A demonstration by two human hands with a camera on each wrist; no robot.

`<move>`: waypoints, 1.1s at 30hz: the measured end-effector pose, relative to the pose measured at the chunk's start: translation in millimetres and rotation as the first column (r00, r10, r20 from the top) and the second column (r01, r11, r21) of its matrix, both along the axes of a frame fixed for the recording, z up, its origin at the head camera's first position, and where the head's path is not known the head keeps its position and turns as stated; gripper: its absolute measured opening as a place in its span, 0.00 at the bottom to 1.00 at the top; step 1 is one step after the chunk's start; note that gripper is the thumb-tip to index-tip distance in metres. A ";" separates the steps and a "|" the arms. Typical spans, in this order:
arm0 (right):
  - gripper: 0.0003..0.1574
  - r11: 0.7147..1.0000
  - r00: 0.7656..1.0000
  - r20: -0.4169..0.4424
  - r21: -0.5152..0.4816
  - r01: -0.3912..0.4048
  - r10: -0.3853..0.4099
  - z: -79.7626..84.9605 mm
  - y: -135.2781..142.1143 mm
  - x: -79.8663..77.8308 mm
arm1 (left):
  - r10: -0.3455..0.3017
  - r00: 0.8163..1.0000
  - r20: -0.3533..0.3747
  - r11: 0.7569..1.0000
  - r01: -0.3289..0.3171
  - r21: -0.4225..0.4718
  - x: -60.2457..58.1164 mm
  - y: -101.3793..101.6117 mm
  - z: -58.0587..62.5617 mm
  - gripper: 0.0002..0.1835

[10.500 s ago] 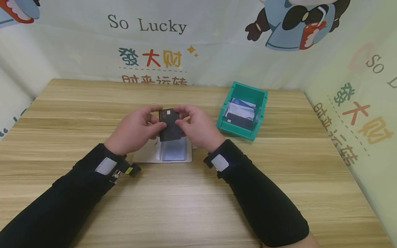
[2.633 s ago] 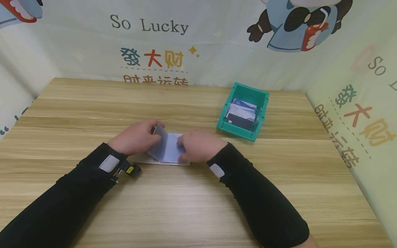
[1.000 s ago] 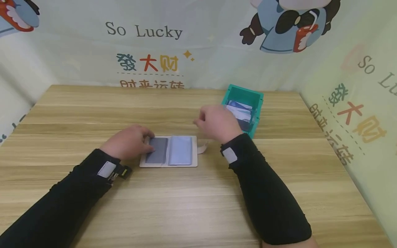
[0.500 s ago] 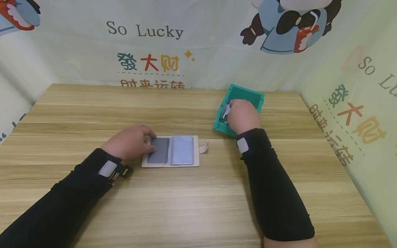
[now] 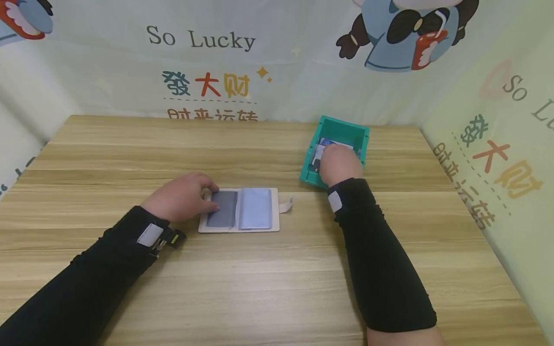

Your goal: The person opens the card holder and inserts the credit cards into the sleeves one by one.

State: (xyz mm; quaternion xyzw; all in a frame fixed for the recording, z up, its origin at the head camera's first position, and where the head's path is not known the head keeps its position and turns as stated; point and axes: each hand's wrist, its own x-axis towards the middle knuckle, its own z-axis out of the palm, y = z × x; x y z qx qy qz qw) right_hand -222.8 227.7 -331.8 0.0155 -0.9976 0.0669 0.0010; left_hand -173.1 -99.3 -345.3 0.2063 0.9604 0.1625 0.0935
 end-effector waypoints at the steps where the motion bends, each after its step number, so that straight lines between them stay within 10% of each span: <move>1: 0.10 1.000 1.000 0.008 0.004 0.002 -0.002 0.4 0.0 0.1 | 0.000 1.000 0.000 1.000 0.000 -0.002 0.1 0.0 0.2 0.23; 33: 0.12 1.000 0.998 0.066 -0.007 0.003 -0.003 0.9 -1.1 1.9 | -0.010 1.000 -0.008 0.999 0.010 -0.032 0.6 1.0 0.4 0.23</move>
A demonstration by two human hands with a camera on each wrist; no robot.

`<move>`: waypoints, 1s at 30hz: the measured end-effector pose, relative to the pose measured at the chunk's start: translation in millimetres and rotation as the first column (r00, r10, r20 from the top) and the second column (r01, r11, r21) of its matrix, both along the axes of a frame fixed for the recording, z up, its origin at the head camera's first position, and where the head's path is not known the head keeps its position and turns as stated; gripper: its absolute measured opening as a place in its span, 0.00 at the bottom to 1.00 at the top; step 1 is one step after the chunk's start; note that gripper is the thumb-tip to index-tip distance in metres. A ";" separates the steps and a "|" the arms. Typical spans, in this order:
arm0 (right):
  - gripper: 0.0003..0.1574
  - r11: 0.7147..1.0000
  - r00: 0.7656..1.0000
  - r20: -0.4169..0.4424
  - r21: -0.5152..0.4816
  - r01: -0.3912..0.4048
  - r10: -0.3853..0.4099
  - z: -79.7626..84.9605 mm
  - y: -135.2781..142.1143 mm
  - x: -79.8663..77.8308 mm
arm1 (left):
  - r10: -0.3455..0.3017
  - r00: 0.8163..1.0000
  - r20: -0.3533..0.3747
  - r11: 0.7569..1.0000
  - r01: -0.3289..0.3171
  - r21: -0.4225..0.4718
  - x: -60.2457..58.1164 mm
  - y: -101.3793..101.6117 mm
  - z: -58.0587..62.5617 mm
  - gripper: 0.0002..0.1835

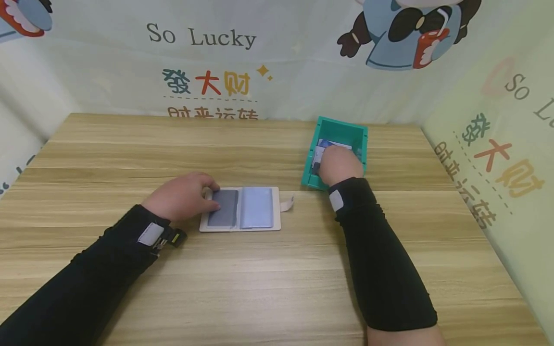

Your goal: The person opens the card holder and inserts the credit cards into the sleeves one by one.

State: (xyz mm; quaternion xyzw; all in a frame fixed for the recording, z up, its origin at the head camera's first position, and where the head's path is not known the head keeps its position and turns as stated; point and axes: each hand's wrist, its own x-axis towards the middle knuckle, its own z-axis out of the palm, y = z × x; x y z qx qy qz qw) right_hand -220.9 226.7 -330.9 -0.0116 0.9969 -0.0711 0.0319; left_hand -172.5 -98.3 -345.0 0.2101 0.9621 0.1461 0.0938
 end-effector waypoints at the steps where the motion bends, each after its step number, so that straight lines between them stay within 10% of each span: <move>1: 0.13 1.000 1.000 -0.001 -0.004 0.001 -0.001 -0.1 0.0 -0.1 | 0.001 1.000 -0.001 1.000 -0.001 -0.002 0.1 0.1 0.0 0.23; 30: 0.08 1.000 1.000 -0.013 -0.019 -0.009 0.009 -1.1 -3.7 -2.6 | -0.001 1.000 0.000 1.000 0.001 -0.012 -0.2 -0.6 1.0 0.23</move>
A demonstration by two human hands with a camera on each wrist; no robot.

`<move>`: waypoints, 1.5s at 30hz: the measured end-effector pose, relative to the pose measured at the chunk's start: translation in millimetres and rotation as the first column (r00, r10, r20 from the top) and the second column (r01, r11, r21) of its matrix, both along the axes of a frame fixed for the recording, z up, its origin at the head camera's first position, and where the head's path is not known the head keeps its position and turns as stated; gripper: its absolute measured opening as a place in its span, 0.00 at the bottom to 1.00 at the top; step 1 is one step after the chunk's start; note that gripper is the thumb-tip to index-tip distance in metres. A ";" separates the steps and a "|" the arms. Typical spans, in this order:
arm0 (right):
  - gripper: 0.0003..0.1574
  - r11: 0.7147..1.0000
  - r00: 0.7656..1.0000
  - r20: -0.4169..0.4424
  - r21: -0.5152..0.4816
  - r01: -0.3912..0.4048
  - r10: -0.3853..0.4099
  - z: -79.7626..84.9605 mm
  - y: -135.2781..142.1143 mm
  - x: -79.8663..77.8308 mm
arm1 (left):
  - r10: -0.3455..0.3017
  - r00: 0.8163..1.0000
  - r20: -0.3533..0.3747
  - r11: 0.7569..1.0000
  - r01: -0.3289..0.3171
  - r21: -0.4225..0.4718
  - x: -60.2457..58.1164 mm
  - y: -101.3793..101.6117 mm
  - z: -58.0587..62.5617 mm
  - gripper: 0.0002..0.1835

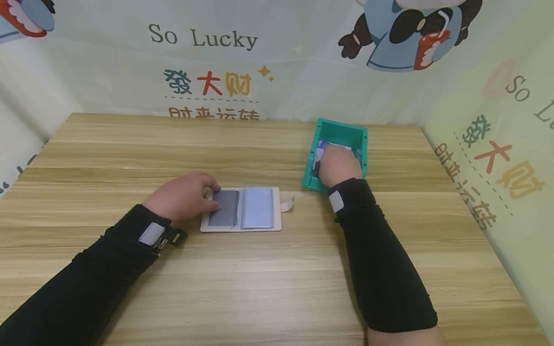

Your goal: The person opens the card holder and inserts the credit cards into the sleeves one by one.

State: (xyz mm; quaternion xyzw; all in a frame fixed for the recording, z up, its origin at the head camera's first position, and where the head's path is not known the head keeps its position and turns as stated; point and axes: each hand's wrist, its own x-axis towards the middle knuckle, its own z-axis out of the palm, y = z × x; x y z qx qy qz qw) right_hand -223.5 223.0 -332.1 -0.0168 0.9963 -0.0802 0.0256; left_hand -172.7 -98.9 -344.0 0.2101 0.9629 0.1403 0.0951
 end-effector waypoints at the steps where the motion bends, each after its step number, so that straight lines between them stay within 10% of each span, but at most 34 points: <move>1: 0.09 1.000 1.000 -0.004 -0.001 -0.004 0.004 0.3 0.2 0.1 | -0.001 1.000 -0.001 1.000 0.001 -0.001 0.1 0.0 0.1 0.23; 25: 0.22 0.981 0.993 0.054 -0.169 -0.092 0.102 13.3 10.8 -0.4 | 0.002 1.000 0.002 1.000 -0.002 0.001 0.7 0.3 0.7 0.23; 45: 0.21 0.933 0.977 -0.119 -0.335 0.131 -0.179 27.3 12.1 4.8 | 0.006 1.000 0.006 1.000 -0.006 0.001 1.3 0.5 2.2 0.23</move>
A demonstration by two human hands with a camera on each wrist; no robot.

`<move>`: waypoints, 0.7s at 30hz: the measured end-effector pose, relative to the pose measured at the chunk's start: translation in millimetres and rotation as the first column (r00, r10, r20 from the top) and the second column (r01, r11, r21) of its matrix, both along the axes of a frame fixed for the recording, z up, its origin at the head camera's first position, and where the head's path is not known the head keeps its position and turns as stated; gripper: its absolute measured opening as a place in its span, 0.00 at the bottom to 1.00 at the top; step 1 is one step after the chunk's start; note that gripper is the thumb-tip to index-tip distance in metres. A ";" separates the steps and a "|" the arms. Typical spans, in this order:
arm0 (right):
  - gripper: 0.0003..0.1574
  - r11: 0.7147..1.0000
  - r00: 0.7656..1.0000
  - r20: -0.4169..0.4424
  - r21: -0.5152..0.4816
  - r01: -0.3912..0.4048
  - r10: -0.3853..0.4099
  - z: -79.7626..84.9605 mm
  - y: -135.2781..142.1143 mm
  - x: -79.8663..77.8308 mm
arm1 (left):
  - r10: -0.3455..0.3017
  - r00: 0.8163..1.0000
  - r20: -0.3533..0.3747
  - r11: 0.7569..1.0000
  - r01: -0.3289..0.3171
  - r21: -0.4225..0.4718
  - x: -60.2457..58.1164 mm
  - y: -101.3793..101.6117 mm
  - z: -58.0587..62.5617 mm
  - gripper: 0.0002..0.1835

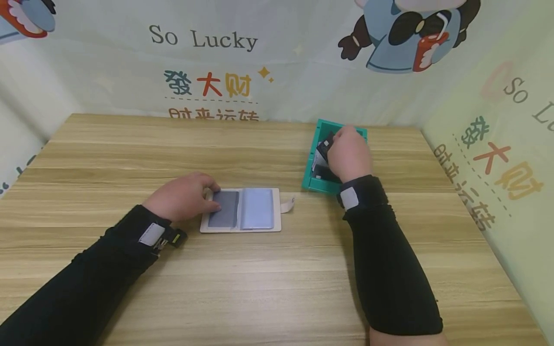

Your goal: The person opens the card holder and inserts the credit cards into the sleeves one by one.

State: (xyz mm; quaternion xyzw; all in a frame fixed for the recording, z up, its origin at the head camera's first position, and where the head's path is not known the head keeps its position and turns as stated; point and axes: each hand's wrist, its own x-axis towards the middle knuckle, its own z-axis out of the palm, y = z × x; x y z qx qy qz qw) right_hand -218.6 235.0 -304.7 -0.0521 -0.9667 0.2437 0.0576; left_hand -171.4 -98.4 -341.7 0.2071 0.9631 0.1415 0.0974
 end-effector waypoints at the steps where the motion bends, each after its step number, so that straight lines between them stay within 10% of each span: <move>1: 0.21 1.000 1.000 -0.008 -0.004 0.013 -0.013 0.9 -0.2 0.3 | 0.000 1.000 0.000 1.000 0.000 0.000 0.0 -0.2 -0.1 0.23; 10: 0.29 0.995 0.998 -0.053 -0.093 0.035 -0.040 6.2 -8.4 3.1 | 0.003 1.000 -0.002 1.000 -0.003 -0.005 0.1 -0.5 -0.9 0.23; 21: 0.22 0.943 0.962 -0.037 -0.188 -0.274 0.272 8.6 -26.7 9.0 | -0.001 1.000 -0.008 1.000 0.001 -0.008 -1.1 -2.0 -2.6 0.22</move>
